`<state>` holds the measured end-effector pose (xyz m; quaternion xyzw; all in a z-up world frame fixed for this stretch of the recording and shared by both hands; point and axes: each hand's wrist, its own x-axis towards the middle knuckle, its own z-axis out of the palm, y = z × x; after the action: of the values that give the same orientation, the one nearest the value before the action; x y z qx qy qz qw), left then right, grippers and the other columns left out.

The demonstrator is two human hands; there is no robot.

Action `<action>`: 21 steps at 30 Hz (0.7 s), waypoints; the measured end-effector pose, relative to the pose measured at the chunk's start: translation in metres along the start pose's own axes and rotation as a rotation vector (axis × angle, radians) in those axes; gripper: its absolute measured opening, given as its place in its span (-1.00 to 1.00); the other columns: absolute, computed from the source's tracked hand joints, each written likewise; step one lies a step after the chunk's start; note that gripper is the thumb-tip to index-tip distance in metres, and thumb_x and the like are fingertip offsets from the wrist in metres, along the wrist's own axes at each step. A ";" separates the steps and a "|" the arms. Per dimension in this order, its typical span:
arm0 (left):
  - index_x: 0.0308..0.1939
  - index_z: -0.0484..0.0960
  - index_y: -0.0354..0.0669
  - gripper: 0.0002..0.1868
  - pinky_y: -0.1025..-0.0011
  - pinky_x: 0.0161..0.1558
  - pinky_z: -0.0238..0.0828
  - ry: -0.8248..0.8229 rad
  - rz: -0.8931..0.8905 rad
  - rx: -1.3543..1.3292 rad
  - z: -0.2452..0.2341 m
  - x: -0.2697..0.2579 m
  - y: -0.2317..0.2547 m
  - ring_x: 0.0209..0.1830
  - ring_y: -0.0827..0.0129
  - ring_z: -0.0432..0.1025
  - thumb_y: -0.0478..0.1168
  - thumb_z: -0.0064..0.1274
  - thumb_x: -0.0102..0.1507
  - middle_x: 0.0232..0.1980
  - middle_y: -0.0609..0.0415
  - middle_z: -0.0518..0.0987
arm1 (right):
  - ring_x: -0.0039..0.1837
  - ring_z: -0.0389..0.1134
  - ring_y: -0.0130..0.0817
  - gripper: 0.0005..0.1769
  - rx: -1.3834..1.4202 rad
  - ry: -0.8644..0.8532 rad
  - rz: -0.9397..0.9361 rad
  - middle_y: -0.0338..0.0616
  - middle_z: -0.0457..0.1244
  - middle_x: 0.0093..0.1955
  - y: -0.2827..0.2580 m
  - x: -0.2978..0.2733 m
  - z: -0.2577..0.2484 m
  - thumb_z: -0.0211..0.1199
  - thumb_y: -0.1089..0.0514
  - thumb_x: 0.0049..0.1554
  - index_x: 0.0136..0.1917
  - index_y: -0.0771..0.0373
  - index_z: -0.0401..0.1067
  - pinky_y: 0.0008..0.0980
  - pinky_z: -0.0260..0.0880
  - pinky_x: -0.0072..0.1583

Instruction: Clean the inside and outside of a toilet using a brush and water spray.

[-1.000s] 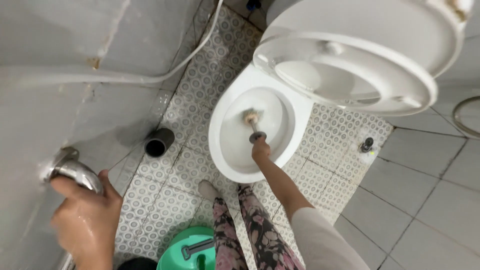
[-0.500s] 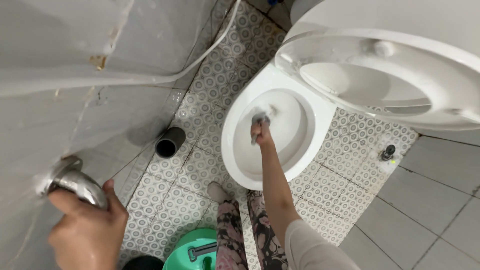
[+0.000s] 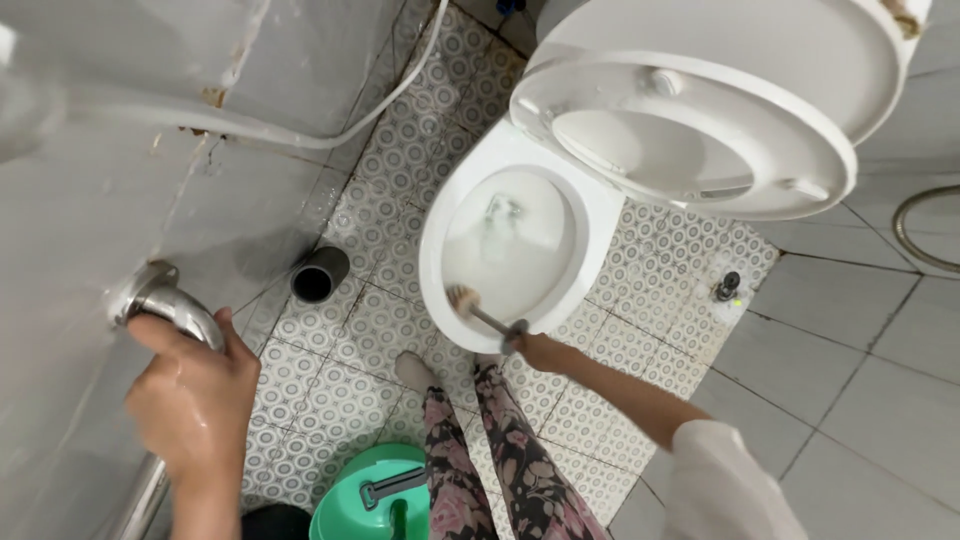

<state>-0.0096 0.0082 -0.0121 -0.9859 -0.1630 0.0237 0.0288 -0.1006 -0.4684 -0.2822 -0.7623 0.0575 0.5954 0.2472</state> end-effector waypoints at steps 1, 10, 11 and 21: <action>-0.05 0.31 -0.45 -0.45 0.16 -0.42 0.49 0.000 -0.004 -0.005 -0.001 0.001 0.002 -0.58 -0.01 0.50 0.01 0.22 0.51 -0.61 -0.10 0.49 | -0.10 0.40 -0.10 -0.44 -0.261 0.047 0.080 0.06 0.37 -0.11 0.012 -0.005 -0.007 -0.19 -0.21 0.33 0.31 0.21 0.33 -0.06 0.42 -0.09; -0.03 0.30 -0.49 -0.44 0.11 -0.42 0.49 -0.015 -0.030 -0.020 -0.008 0.004 0.006 -0.57 -0.07 0.51 0.00 0.20 0.51 -0.61 -0.16 0.49 | 0.01 0.41 0.07 -0.57 -0.190 0.337 0.201 0.19 0.39 0.10 0.026 0.157 -0.005 -0.03 -0.04 0.33 0.10 0.33 0.50 -0.05 0.45 0.00; -0.03 0.30 -0.48 -0.43 0.09 -0.43 0.49 -0.027 -0.042 -0.016 -0.008 0.005 0.008 -0.57 -0.09 0.51 0.02 0.21 0.51 -0.61 -0.16 0.49 | -0.08 0.40 0.08 -0.50 0.066 0.365 0.270 0.29 0.40 0.05 0.009 0.159 -0.004 -0.05 -0.08 0.35 0.09 0.41 0.47 -0.05 0.44 -0.05; -0.04 0.31 -0.43 -0.41 0.11 -0.46 0.48 -0.045 -0.140 0.109 0.000 0.003 0.008 -0.57 -0.06 0.51 0.09 0.20 0.44 -0.63 -0.13 0.49 | -0.30 0.45 -0.28 -0.60 -0.463 0.213 0.162 -0.09 0.42 -0.30 0.093 0.399 -0.032 -0.15 0.16 0.36 0.11 0.43 0.47 -0.21 0.43 -0.18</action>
<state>-0.0041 0.0021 -0.0132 -0.9683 -0.2307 0.0527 0.0803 0.0055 -0.4813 -0.6787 -0.8499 0.0065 0.5268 0.0104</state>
